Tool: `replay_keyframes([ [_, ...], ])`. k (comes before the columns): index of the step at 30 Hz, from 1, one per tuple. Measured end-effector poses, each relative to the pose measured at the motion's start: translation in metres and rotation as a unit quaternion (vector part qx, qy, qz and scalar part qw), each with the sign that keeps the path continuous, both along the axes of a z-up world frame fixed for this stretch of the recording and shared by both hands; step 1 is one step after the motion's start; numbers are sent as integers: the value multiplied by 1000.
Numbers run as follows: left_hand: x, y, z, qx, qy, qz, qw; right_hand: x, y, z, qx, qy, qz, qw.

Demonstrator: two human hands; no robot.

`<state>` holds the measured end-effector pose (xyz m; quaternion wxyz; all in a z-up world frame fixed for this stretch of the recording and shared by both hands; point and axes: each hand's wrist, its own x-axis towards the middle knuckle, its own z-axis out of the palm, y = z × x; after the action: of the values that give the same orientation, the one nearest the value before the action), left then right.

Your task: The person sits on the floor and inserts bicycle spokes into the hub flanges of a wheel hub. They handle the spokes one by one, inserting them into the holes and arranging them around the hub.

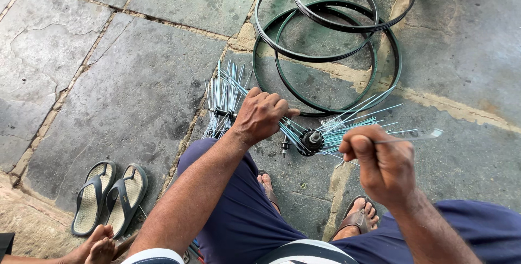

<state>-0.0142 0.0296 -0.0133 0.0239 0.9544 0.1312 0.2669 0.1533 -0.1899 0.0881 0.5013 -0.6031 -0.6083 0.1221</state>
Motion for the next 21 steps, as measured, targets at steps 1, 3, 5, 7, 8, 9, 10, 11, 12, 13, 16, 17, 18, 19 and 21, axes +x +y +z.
replay_keyframes([
  [1,1,0,1,9,1,-2,1000,1,5,5,-66,-27,-13,997],
  [3,1,-1,1,26,5,-6,1000,2,18,15,-199,-79,-39,976],
  [5,2,-3,1,8,-1,-4,1000,2,32,22,-337,-125,-33,933],
  [7,3,0,3,5,-14,5,1000,8,42,27,-390,-159,-13,907],
  [8,3,0,4,9,-24,13,1000,14,45,26,-379,-170,4,910],
  [9,4,3,4,12,-33,21,999,23,47,22,-367,-182,22,912],
  [10,3,4,3,13,-29,33,999,39,48,15,-317,-74,9,946],
  [11,3,8,2,14,-25,45,999,63,49,7,-261,34,-4,965],
  [12,1,10,1,13,-18,59,998,89,48,-5,-204,143,-17,968],
  [13,-2,9,-1,12,-9,81,997,113,44,-24,-144,250,-32,957],
  [16,-4,18,5,22,2,138,990,182,28,-107,17,312,-342,886],
  [17,-5,20,7,24,-2,154,988,199,23,-144,76,379,-404,829],
  [18,-7,21,8,24,-5,171,985,211,13,-183,82,434,-416,795],
  [19,-6,23,9,25,-1,177,984,216,1,-223,88,488,-425,757],
  [21,-7,26,11,28,11,192,981,211,-5,-302,-2,525,-474,707],
])
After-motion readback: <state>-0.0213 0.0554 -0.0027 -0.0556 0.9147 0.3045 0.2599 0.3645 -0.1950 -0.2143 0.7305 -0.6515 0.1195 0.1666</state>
